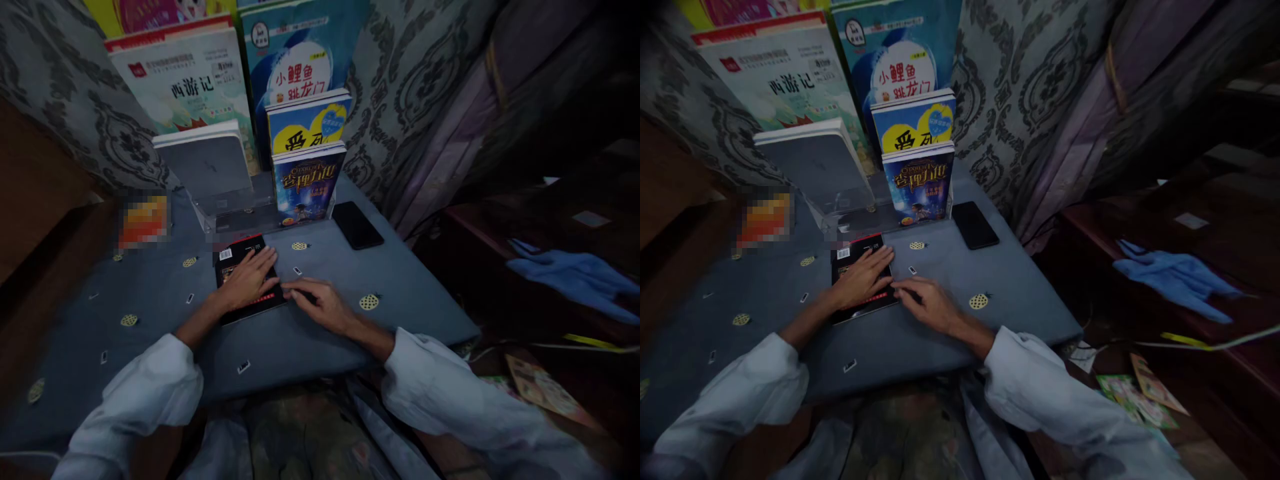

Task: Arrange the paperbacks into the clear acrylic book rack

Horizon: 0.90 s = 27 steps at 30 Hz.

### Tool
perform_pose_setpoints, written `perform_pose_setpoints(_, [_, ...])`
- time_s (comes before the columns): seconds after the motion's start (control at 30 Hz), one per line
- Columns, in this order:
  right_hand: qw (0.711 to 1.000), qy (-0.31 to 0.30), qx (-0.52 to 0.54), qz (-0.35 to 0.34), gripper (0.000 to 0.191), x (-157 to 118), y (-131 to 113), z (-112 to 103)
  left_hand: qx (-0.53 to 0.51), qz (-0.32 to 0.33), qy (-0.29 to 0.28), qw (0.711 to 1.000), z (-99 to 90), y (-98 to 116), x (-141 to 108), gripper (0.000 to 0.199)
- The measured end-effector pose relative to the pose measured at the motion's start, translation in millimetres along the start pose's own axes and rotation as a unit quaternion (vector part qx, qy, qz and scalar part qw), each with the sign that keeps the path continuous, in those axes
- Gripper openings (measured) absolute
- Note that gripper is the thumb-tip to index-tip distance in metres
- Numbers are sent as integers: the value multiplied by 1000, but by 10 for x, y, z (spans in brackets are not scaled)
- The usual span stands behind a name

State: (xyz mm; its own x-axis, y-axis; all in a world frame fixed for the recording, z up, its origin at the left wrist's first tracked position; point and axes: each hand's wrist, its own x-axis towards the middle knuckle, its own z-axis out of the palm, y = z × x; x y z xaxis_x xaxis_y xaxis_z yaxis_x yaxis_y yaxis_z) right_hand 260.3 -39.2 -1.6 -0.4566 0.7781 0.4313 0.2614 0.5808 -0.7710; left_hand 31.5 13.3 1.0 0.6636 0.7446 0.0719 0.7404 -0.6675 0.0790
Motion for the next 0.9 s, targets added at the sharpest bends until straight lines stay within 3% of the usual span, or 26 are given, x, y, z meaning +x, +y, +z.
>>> perform_pose_setpoints(0.17, [996,67,19,48,27,16,12,-4,-7,76,-37,996,-70,511,-322,67])
perform_pose_setpoints(0.27, [995,75,4,62,27,23,56,16,-29,98,-27,994,-99,614,-455,66])
perform_pose_setpoints(0.37, [997,42,-19,61,28,47,98,36,-43,74,-30,996,-91,458,-519,64])
perform_pose_setpoints(0.47, [998,-12,-59,23,31,104,125,64,-39,7,-16,999,-38,122,-549,63])
perform_pose_setpoints(0.57, [992,-69,-104,5,38,210,139,127,-32,-90,27,995,44,-230,-567,61])
perform_pose_setpoints(0.63, [985,-101,-135,21,45,309,148,198,-23,-192,65,979,105,-396,-575,61])
perform_pose_setpoints(0.73, [976,-126,-168,57,50,453,172,344,-10,-314,121,942,188,-493,-584,64])
perform_pose_setpoints(0.9, [976,-100,-186,54,52,518,229,565,-127,-326,206,914,243,-457,-590,63])
